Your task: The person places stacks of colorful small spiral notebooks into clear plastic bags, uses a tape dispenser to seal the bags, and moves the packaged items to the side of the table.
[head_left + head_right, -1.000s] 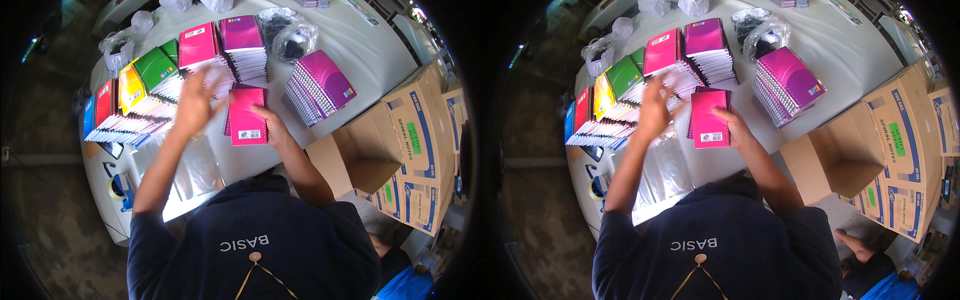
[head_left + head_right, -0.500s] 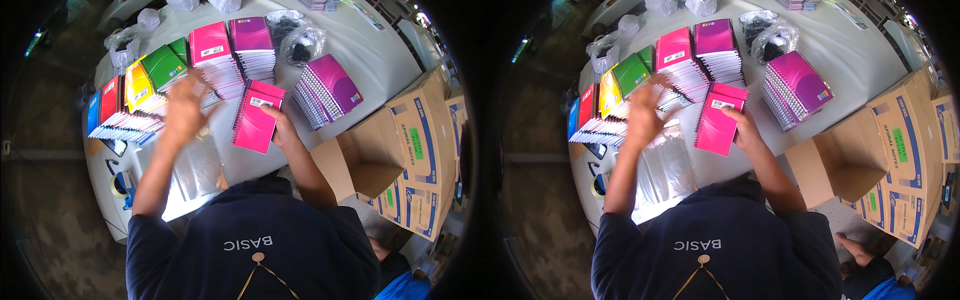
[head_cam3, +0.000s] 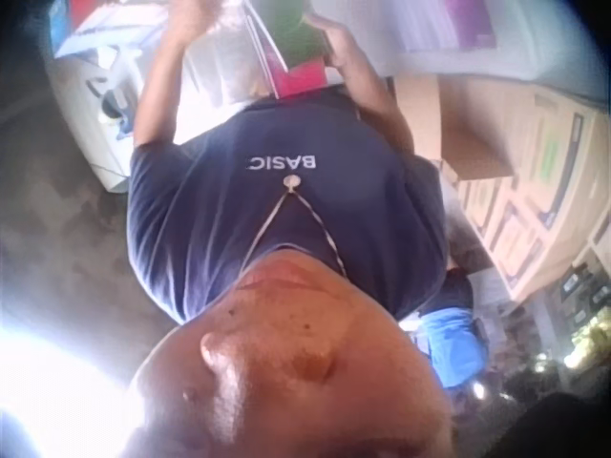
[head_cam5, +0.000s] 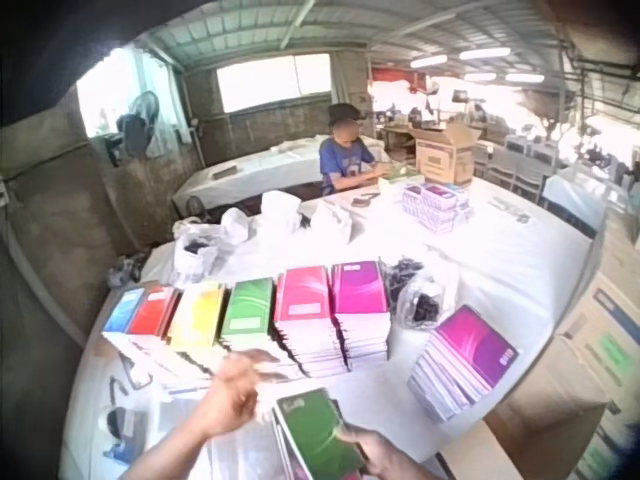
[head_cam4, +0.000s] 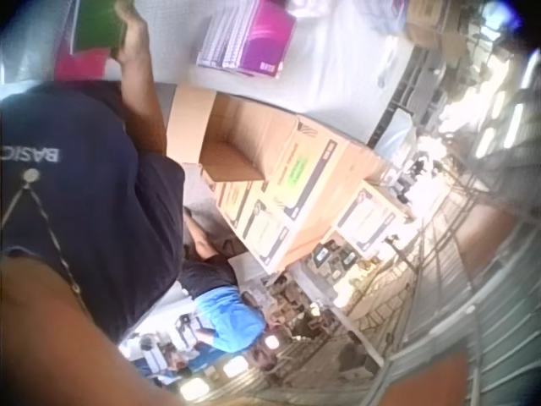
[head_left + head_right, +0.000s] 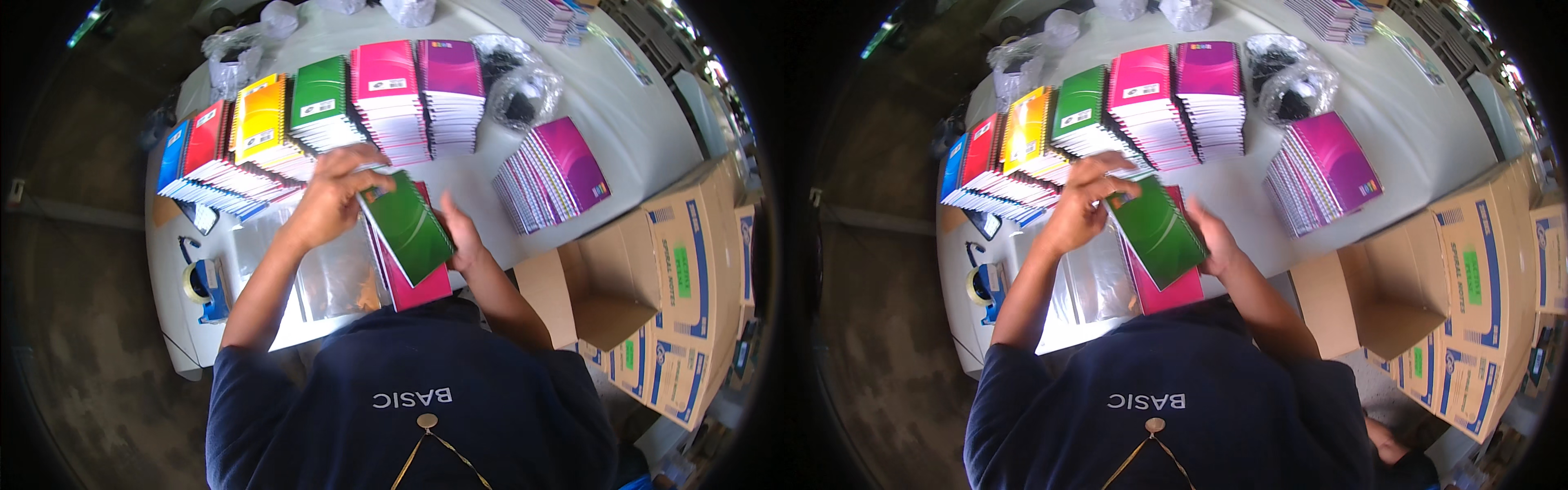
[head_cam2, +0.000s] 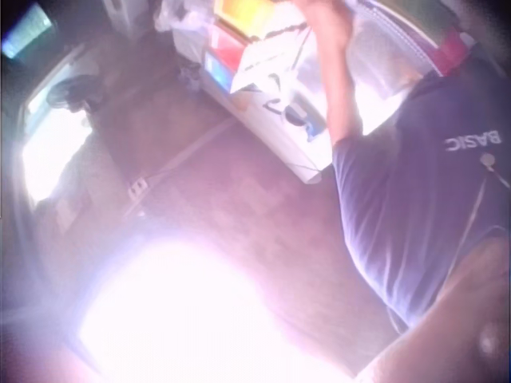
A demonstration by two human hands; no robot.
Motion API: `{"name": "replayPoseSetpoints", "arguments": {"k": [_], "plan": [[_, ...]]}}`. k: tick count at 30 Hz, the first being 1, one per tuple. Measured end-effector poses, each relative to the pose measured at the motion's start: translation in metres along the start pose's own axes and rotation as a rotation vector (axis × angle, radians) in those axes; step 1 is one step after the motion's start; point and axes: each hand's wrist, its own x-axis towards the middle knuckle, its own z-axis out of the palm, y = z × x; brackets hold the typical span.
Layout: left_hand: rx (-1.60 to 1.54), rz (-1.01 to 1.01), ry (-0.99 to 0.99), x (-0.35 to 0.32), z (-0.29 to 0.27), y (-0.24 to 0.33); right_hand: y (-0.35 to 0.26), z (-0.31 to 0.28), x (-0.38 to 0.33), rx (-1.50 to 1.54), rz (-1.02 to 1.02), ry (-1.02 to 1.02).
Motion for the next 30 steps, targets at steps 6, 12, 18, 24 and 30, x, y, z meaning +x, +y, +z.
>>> {"name": "replayPoseSetpoints", "arguments": {"k": [6,12,18,24,30], "plan": [[0.582,-0.359,0.257,-0.041,-0.061,-0.062,0.009,0.017,-0.007,0.065,0.044,-0.076],[-0.479,-0.642,1.012,-0.036,-0.041,0.003,0.024,0.013,0.009,-0.201,-0.354,0.028],[-0.069,-0.838,0.297,-0.092,0.048,0.051,0.040,0.033,0.022,-0.660,-0.506,0.124],[-1.037,-0.920,0.346,-0.130,0.106,0.029,0.045,-0.012,0.029,-1.480,-0.827,-0.034],[-1.024,-0.817,0.416,-0.134,0.162,0.019,0.069,-0.064,0.032,-1.184,-0.667,0.026]]}}
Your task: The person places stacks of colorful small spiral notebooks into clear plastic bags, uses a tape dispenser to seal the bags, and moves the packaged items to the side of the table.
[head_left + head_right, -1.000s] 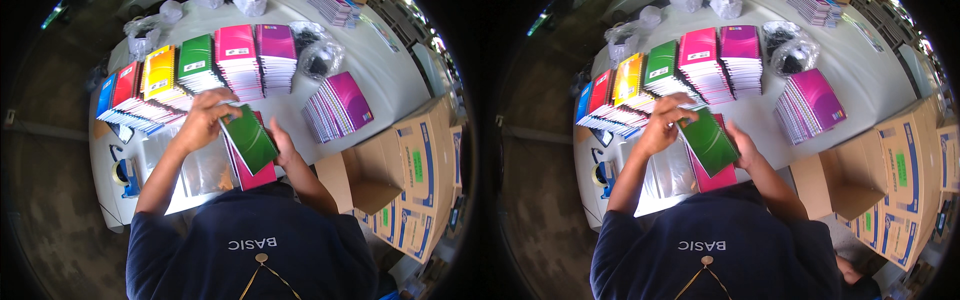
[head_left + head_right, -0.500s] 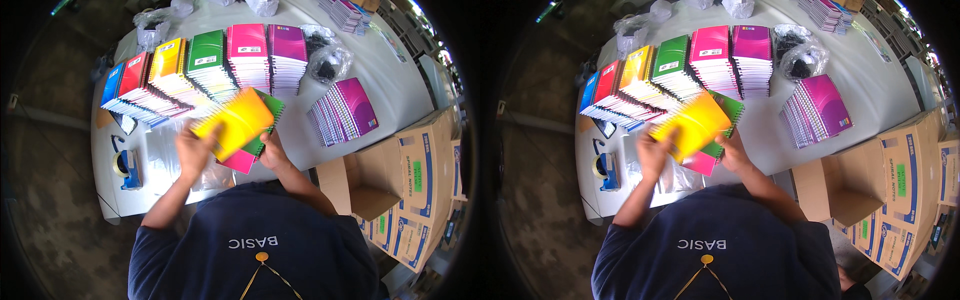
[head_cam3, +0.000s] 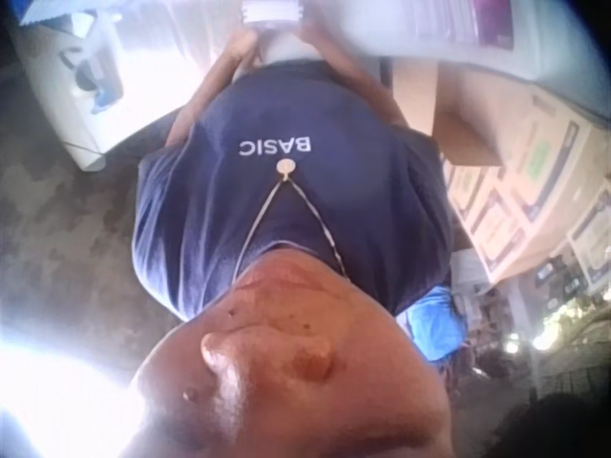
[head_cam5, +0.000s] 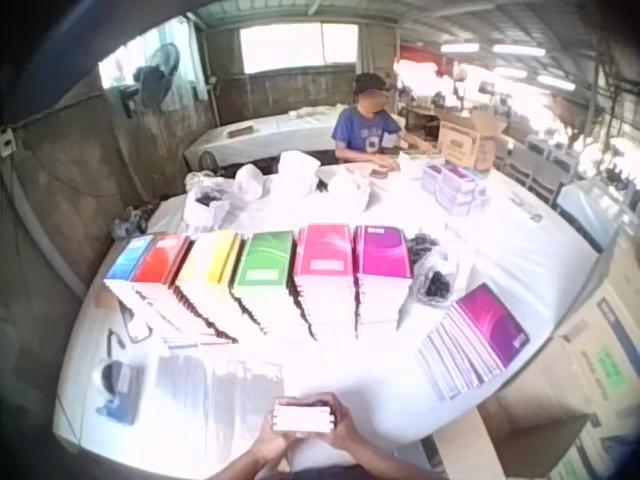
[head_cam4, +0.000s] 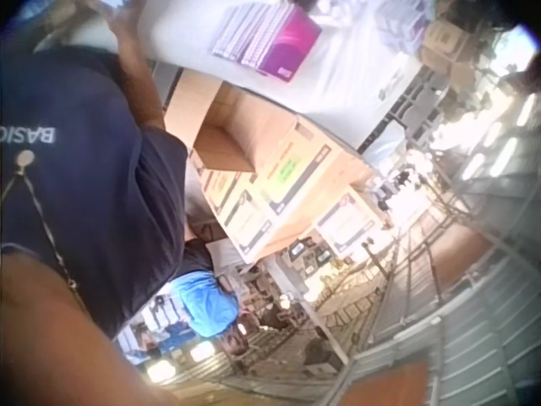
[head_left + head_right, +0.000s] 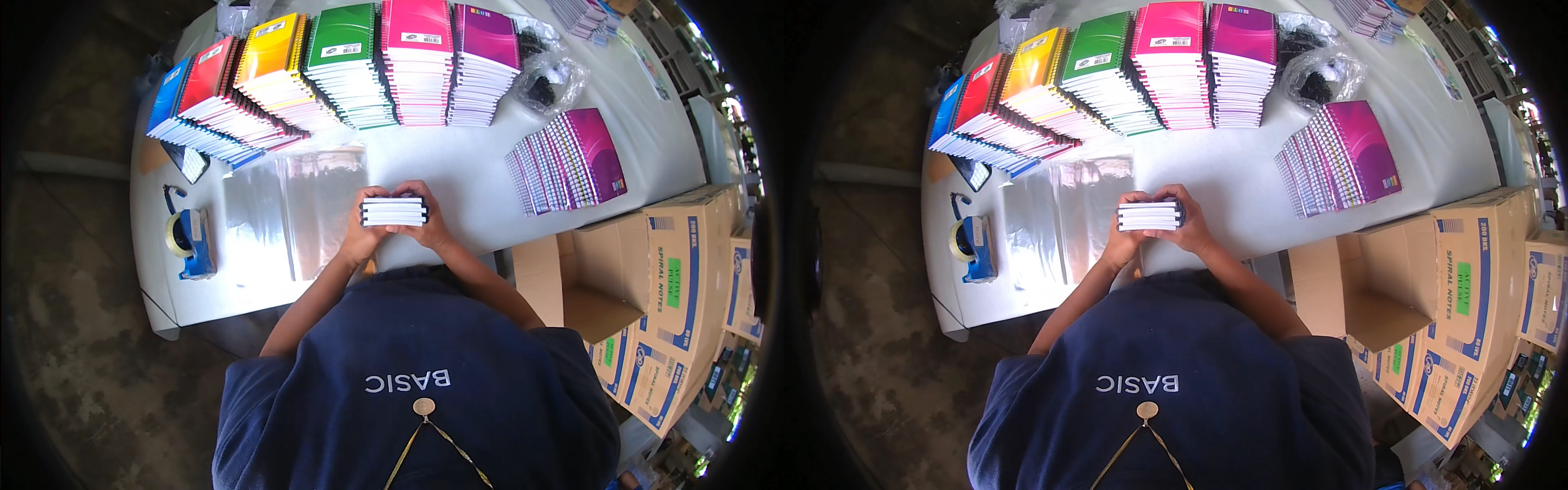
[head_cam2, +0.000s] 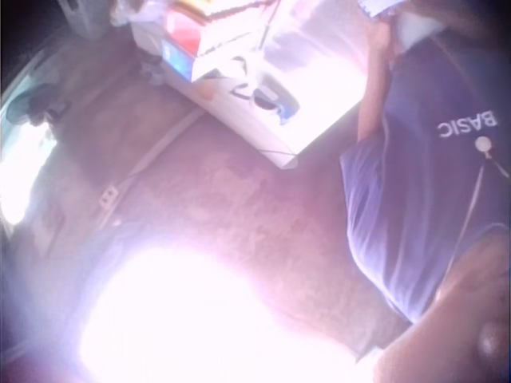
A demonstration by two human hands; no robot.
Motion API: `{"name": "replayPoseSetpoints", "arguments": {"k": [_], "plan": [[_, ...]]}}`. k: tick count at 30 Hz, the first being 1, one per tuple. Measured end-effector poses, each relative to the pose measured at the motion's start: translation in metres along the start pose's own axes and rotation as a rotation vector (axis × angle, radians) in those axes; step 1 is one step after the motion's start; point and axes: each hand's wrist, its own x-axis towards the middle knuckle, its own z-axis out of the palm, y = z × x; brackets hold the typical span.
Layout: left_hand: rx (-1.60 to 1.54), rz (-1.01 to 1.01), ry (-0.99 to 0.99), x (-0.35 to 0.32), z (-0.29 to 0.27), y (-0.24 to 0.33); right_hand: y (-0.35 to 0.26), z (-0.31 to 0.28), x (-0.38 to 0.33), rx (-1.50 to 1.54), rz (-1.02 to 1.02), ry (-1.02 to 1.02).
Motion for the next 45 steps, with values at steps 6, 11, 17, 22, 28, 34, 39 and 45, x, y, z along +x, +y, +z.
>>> {"name": "replayPoseSetpoints", "arguments": {"k": [6,11,17,22,28,34,39,45], "plan": [[0.053,-0.176,-0.138,0.010,-0.014,0.012,-0.010,-0.002,0.020,-0.212,0.078,0.119],[0.783,0.127,-0.010,0.035,-0.047,0.131,-0.057,0.009,0.036,0.346,0.154,0.114],[1.745,0.630,0.635,0.086,-0.183,0.203,-0.072,0.011,0.059,0.858,0.631,0.043],[1.443,0.525,0.708,0.074,-0.179,0.219,-0.075,0.011,0.064,0.845,0.720,-0.034],[0.452,0.604,0.743,0.027,-0.092,0.214,-0.074,0.028,0.060,0.860,0.641,0.040],[1.324,0.782,0.239,-0.020,-0.030,0.167,-0.083,0.031,0.057,1.075,0.413,0.100],[1.088,0.373,0.076,-0.023,-0.017,0.144,-0.076,0.020,0.049,0.650,0.376,0.078],[0.022,-0.093,-0.083,0.001,-0.039,0.049,-0.039,0.010,0.030,0.071,0.003,-0.109]]}}
